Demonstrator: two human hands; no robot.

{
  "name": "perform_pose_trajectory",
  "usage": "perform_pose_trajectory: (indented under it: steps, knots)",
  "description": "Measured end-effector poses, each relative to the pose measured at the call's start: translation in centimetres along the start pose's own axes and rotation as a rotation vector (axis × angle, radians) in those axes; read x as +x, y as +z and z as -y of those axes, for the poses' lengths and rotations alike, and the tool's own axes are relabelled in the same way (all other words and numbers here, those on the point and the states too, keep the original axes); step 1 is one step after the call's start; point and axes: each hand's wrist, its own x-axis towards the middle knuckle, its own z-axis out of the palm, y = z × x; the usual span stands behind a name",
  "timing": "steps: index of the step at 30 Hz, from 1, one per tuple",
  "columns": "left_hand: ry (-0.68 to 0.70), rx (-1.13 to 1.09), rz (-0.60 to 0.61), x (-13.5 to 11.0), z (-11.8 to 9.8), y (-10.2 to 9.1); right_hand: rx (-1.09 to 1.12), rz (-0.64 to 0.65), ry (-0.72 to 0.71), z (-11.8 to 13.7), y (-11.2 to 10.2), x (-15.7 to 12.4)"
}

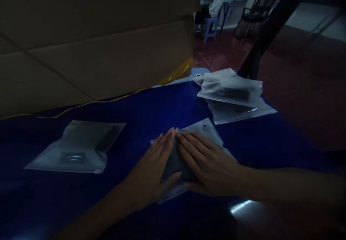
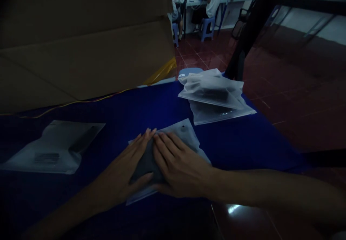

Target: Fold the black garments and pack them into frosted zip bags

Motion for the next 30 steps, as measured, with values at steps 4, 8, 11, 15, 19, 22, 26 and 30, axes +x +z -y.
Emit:
perform_pose_trajectory:
  steps: [4,8,11,15,19,22,26,30]
  knots:
    - [-0.061,-0.148,0.007,-0.3,-0.1,-0.5,-0.035,0.056,-0.072,0.2,-0.2,0.1]
    - [0.047,-0.025,-0.014,-0.3,0.0,-1.0,-0.075,0.079,-0.066,0.5,-1.0,-0.1]
    - [0.098,0.122,-0.074,0.1,0.4,-1.1,-0.106,0.019,-0.030,1.2,-1.1,-0.7]
    - [-0.195,0.374,-0.285,0.4,1.9,-1.5,-0.064,-0.124,0.065,2.1,-0.8,-1.7]
    - [-0.538,0.526,-0.342,-0.5,3.8,-2.5,-0.161,-0.082,0.228,2.1,-0.8,-2.1]
    - [-0.679,0.515,-0.188,-1.1,4.6,-3.0,-0.242,0.050,0.316,1.3,-1.1,-2.0]
    - [-0.658,0.493,-0.137,-0.9,4.4,-3.2,-0.346,0.137,0.323,0.1,-1.4,-2.1]
    - [-0.538,0.420,-0.186,-0.4,3.5,-3.7,-0.350,0.169,0.362,-0.9,-1.7,-2.0]
